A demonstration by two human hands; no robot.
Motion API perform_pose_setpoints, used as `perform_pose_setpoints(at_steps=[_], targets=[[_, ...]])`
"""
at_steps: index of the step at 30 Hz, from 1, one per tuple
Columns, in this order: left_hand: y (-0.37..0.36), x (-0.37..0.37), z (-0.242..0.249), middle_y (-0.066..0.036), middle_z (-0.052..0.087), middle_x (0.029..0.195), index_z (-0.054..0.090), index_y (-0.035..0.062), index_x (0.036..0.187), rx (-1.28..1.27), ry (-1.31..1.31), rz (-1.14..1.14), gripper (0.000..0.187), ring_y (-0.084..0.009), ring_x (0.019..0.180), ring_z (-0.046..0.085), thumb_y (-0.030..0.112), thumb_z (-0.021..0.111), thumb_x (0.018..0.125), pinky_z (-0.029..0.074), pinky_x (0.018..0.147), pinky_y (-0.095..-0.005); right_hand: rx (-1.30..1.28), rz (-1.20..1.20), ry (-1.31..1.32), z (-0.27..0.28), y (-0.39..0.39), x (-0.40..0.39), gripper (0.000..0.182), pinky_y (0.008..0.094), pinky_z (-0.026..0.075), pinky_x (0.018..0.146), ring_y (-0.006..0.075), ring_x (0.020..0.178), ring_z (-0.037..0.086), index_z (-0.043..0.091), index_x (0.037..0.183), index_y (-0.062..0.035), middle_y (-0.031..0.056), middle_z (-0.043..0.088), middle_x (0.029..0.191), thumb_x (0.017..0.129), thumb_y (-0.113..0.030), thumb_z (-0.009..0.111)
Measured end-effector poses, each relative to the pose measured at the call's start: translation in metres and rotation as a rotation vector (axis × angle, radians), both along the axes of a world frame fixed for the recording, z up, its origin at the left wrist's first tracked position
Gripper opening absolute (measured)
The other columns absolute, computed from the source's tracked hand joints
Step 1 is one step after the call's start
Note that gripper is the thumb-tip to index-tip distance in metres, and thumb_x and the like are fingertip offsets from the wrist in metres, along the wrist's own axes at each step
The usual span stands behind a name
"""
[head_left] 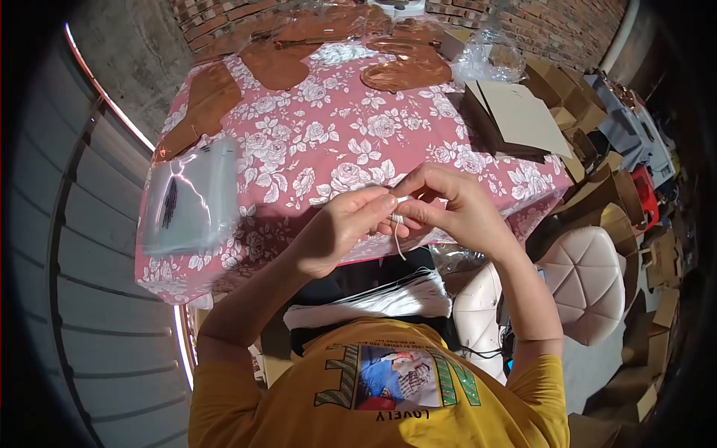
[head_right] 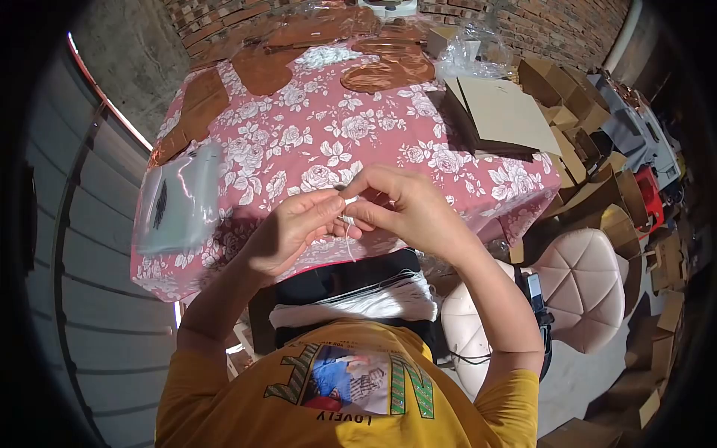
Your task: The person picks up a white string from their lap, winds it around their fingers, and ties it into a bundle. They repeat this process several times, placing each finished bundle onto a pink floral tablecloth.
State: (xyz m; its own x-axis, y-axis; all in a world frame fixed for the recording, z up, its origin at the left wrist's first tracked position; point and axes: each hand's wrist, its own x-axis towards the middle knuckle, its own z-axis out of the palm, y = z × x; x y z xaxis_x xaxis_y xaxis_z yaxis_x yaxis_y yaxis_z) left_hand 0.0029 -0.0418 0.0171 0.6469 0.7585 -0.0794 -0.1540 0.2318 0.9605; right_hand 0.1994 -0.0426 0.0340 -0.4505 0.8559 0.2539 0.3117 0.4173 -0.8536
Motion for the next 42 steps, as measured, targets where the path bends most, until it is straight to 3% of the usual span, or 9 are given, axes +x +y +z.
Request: perform_pose_setpoints(at_steps=[6,9,12,15,22,24,26,34,42], targets=[[0.0,-0.002,0.003,-0.01,0.058,0.106,0.049,-0.0047,0.112,-0.107,-0.052,0.012,0.029,-0.0157,0.095,0.056,0.015,0.038,0.094,0.041,0.085,-0.0268,-0.154,0.021,0.018,-0.006,-0.005,0.006,0.027,0.0289,0.048,0.073,0.014,0.083,0.06,0.06,0.107,-0.0068,0.0072,0.062,0.092,0.081,-0.011,0.065],[0.002,-0.007,0.006,-0.009,0.057,0.105,0.049,-0.0041,0.113,-0.075,-0.054,0.04,0.028,-0.015,0.096,0.054,0.012,0.042,0.091,0.041,0.087,-0.0275,0.29,0.049,-0.006,-0.009,-0.009,0.008,0.039,0.0344,0.043,0.086,0.0246,0.103,0.051,0.06,0.109,-0.0114,0.0084,0.052,0.115,0.072,-0.013,0.071],[0.001,-0.005,0.002,-0.009,0.057,0.103,0.049,-0.0035,0.112,-0.237,-0.177,0.046,0.025,-0.0107,0.091,0.054,0.009,0.045,0.09,0.042,0.086,-0.0265,0.688,-0.015,-0.228,-0.01,-0.014,0.003,0.034,0.033,0.043,0.077,0.0248,0.085,0.05,0.062,0.099,-0.0105,0.005,0.054,0.099,0.067,-0.014,0.074],[0.002,-0.002,-0.007,-0.006,0.057,0.099,0.052,-0.0022,0.106,-0.172,-0.141,0.002,0.021,-0.0089,0.088,0.053,0.01,0.045,0.091,0.042,0.083,-0.0232,0.707,-0.002,-0.256,-0.019,-0.012,0.002,0.027,0.0342,0.043,0.074,0.0243,0.081,0.049,0.062,0.092,-0.01,0.0038,0.054,0.089,0.068,-0.012,0.073],[0.006,-0.008,-0.013,-0.004,0.058,0.091,0.055,-0.0016,0.097,0.104,0.12,-0.043,0.019,-0.0086,0.084,0.054,0.014,0.045,0.093,0.04,0.079,-0.0211,0.465,-0.029,-0.109,-0.016,-0.002,-0.003,0.011,0.034,0.042,0.075,0.0261,0.083,0.05,0.055,0.083,-0.0062,0.008,0.052,0.085,0.076,-0.007,0.063],[0.006,-0.006,-0.008,-0.006,0.06,0.09,0.053,-0.0024,0.101,0.066,0.178,-0.036,0.019,-0.0117,0.084,0.057,0.012,0.047,0.092,0.043,0.079,-0.0233,0.48,0.026,-0.004,-0.018,0.002,-0.004,0.013,0.0336,0.043,0.073,0.025,0.083,0.053,0.054,0.089,-0.0054,0.0092,0.051,0.087,0.077,-0.005,0.059],[0.005,-0.002,-0.004,-0.01,0.062,0.093,0.051,-0.0032,0.105,-0.021,0.21,-0.034,0.023,-0.0146,0.082,0.059,0.013,0.049,0.09,0.045,0.077,-0.0262,0.098,0.099,-0.001,-0.015,-0.003,0.0,0.025,0.0281,0.046,0.079,0.0181,0.095,0.055,0.055,0.106,-0.004,0.0077,0.055,0.104,0.081,-0.002,0.059],[0.0,0.004,0.01,-0.01,0.064,0.091,0.053,-0.0022,0.101,-0.086,0.254,-0.127,0.024,-0.01,0.076,0.056,0.018,0.049,0.088,0.041,0.071,-0.0212,-0.201,0.212,0.154,-0.024,-0.002,0.008,0.009,0.0197,0.042,0.057,0.0035,0.066,0.048,0.052,0.087,-0.0044,-0.003,0.054,0.073,0.086,-0.01,0.058],[-0.003,0.008,-0.003,-0.017,0.063,0.082,0.051,-0.0051,0.097,-0.106,0.264,-0.053,0.021,-0.016,0.065,0.058,0.013,0.045,0.088,0.048,0.066,-0.025,-0.342,0.266,0.346,-0.04,-0.01,0.009,0.013,0.0173,0.035,0.046,0.0028,0.057,0.047,0.047,0.099,-0.003,-0.0012,0.057,0.066,0.089,-0.009,0.053]])
